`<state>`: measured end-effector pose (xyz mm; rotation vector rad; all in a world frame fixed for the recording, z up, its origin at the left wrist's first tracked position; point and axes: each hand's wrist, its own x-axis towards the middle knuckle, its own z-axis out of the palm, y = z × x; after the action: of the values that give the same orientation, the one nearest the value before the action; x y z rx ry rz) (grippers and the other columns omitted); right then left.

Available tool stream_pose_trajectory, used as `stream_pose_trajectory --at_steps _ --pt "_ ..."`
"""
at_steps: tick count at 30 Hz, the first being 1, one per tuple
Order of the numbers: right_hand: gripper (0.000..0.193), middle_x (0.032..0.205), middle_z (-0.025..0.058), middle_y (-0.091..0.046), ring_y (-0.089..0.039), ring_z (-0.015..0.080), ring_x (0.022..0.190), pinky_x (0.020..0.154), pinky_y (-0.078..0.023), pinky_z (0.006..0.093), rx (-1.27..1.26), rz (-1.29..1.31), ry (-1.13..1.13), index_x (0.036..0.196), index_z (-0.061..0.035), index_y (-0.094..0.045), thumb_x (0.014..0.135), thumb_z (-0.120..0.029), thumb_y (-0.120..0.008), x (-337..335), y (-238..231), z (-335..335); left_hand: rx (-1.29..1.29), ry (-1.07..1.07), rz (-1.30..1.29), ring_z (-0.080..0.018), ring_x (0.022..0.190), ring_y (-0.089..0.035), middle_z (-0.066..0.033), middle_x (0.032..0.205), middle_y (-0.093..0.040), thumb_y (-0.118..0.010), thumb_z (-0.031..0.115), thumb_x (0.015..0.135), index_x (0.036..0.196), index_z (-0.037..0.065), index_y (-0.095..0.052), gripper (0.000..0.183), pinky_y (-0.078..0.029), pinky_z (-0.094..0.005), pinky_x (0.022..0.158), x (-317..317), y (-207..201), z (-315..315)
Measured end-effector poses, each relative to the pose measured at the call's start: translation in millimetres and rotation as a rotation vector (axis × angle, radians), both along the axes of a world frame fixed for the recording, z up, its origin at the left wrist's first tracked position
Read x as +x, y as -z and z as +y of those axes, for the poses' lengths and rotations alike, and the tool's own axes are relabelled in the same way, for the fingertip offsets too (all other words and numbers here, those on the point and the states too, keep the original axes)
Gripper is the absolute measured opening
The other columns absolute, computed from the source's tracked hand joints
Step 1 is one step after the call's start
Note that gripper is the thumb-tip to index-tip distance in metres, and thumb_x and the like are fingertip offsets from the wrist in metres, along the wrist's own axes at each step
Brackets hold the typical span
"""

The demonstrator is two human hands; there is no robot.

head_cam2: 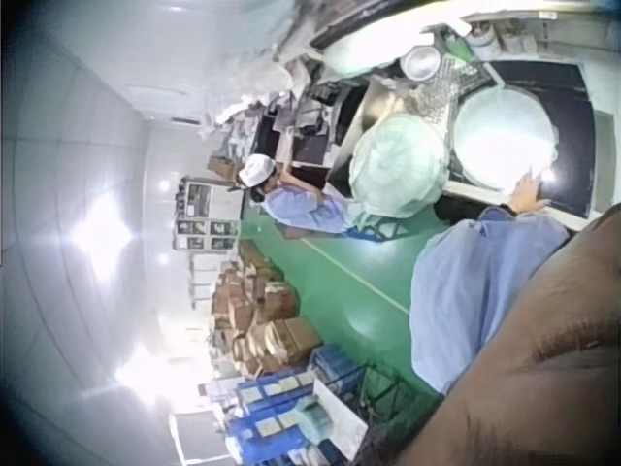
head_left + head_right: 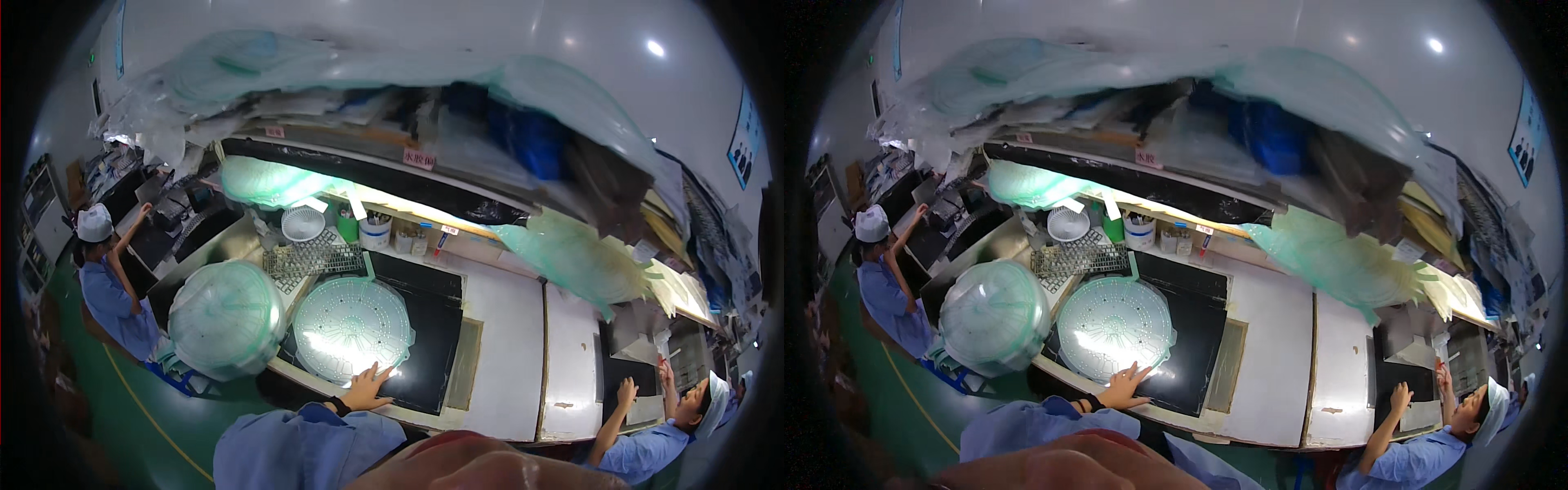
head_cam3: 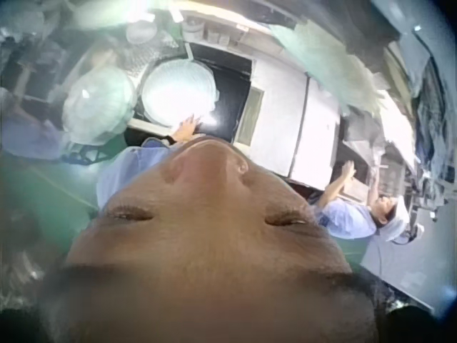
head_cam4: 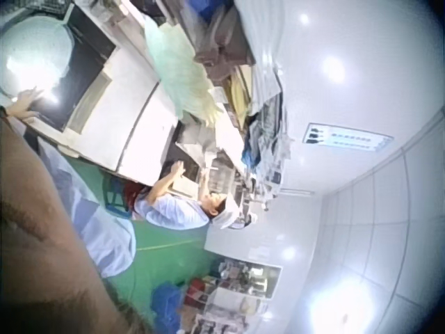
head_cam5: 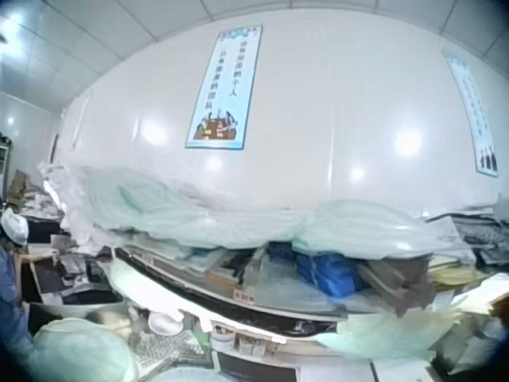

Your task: Assembling circular translucent electronic components at a factory workbench.

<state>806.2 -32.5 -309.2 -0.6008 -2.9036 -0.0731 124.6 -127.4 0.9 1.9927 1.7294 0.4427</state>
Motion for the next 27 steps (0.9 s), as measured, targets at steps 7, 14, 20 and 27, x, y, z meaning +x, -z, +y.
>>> stream_pose_trajectory --at_steps 7,14,20,27 --pt "0.037 0.106 0.0186 -0.059 -0.058 0.0281 0.096 0.082 -0.046 0.0357 0.001 -0.043 -0.039 0.117 -0.0071 -0.055 0.087 -0.028 -0.057 -64 -4 -2 0.294 0.195 -0.503 -0.0360 0.115 -0.046 -0.0219 0.126 -0.046 -0.064 0.020 0.079 0.135 0.002 -0.031 0.067 -0.037 -0.0383 0.096 -15 -118 6" --pt "0.036 0.105 0.0184 -0.060 -0.059 0.0286 0.095 0.082 -0.046 0.0360 -0.009 -0.074 -0.124 0.116 -0.0074 -0.056 0.087 -0.028 -0.057 -111 14 -32 0.915 -0.219 -0.099 -0.0324 0.103 -0.053 -0.0155 0.117 -0.055 -0.066 0.017 0.077 0.122 0.005 -0.048 0.051 -0.039 -0.0399 0.090 -121 -340 -10" --pt "0.035 0.104 0.0183 -0.060 -0.059 0.0290 0.094 0.081 -0.046 0.0362 -0.020 -0.067 -0.149 0.115 -0.0076 -0.057 0.087 -0.028 -0.057 -151 37 -21 1.041 -0.366 0.012 -0.0149 0.065 -0.062 -0.0098 0.077 -0.062 -0.060 0.025 0.083 0.112 -0.002 -0.047 0.042 -0.049 -0.0269 0.057 -191 -567 11" --pt "0.034 0.103 0.0181 -0.061 -0.059 0.0295 0.093 0.081 -0.046 0.0365 -0.017 -0.102 -0.160 0.114 -0.0078 -0.058 0.087 -0.028 -0.057 -185 39 -14 0.304 -0.518 -0.209 -0.0188 0.071 -0.063 -0.0141 0.086 -0.061 -0.061 0.038 0.083 0.118 -0.008 -0.041 0.061 -0.053 -0.0278 0.051 -245 -611 90"
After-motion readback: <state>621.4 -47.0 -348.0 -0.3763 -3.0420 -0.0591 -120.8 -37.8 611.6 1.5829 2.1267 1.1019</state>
